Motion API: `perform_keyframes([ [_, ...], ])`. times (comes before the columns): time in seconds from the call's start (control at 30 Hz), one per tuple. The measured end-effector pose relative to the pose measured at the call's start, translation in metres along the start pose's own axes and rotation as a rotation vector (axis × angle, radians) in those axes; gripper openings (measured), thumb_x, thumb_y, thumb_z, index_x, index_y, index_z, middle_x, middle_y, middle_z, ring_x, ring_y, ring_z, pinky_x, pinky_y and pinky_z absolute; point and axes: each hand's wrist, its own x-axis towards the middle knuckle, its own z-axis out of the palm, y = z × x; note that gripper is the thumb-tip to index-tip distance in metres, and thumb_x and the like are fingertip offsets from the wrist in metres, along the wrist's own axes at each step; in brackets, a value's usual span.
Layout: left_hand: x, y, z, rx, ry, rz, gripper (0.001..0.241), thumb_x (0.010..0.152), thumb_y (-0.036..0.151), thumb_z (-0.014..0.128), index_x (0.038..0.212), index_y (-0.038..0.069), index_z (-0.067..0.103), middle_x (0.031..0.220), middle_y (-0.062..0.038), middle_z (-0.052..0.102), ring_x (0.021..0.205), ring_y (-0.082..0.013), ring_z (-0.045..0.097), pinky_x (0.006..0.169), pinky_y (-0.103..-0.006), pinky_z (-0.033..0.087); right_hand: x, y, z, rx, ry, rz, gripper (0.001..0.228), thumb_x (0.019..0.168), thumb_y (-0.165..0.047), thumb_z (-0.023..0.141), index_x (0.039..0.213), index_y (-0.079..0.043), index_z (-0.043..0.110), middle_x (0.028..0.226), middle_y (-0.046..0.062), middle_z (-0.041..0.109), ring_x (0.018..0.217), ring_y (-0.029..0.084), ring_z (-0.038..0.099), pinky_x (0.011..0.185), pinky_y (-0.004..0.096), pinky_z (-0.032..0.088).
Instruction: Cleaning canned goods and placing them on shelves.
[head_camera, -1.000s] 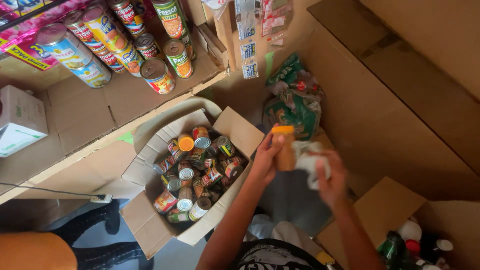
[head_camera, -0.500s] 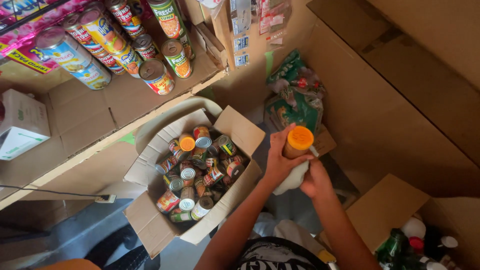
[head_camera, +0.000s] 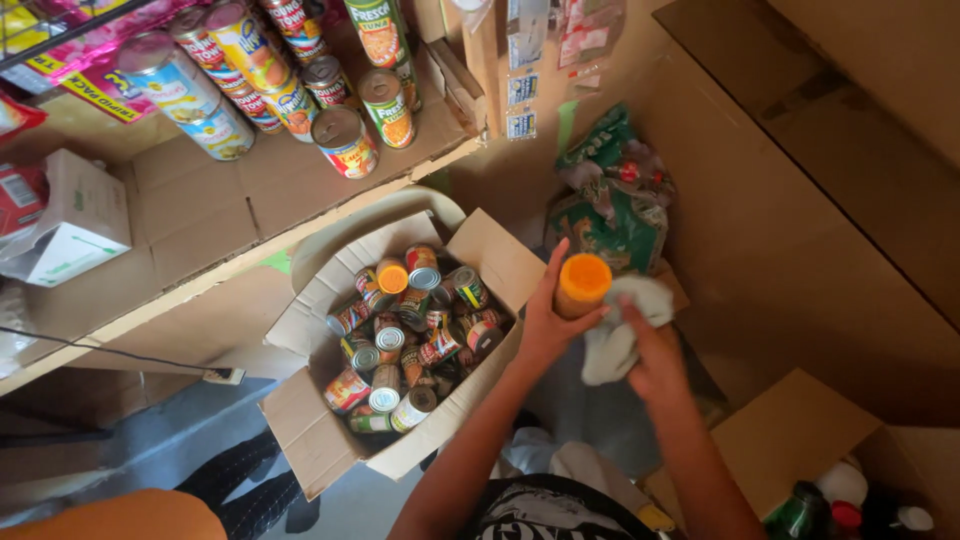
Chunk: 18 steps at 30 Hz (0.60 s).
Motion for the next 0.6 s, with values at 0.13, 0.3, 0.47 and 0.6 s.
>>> perform_keyframes([
  [0.13,-0.001,0.009,-0.006,0.167,0.022,0.056,0.096,0.076,0.011,0.090,0.158,0.008,0.040,0.131,-0.011,0.063,0.122,-0.0221,0.061,0.109,-0.0358,0.048,-0.032,-0.070,0.045,-0.169,0.014,-0.198,0.039,0.099,-0.030,0.072,0.129,-0.005,0.066,0.118,0.007,0.070,0.100,0.017,0.068,0.079,0.033,0.057],
  [0.3,-0.003,0.018,-0.003,0.368,0.025,0.108,0.082,0.071,0.010,0.090,0.145,0.011,0.055,0.127,-0.012,0.062,0.123,-0.0320,0.062,0.108,-0.0396,0.050,-0.068,-0.104,0.101,-1.335,0.041,-0.944,0.055,0.082,-0.023,0.084,0.121,0.001,0.054,0.112,0.022,0.052,0.105,0.038,0.053,0.088,0.048,0.044],
  [0.47,0.003,0.022,-0.009,0.385,0.034,0.046,0.085,0.065,0.006,0.087,0.144,0.013,0.056,0.125,-0.012,0.062,0.121,-0.0321,0.062,0.105,-0.0393,0.050,-0.071,-0.106,0.097,-1.226,-0.115,-0.740,0.051,0.082,-0.024,0.081,0.120,-0.004,0.052,0.112,0.018,0.049,0.108,0.037,0.049,0.092,0.046,0.042],
  [0.6,0.000,0.023,-0.007,0.361,-0.003,0.014,0.082,0.067,0.006,0.088,0.143,0.013,0.057,0.124,-0.011,0.062,0.120,-0.0304,0.064,0.105,-0.0381,0.051,-0.063,-0.125,0.087,-1.673,-0.122,-0.994,0.040,0.078,-0.014,0.082,0.114,-0.025,0.068,0.121,0.014,0.055,0.115,0.034,0.049,0.091,0.045,0.040],
])
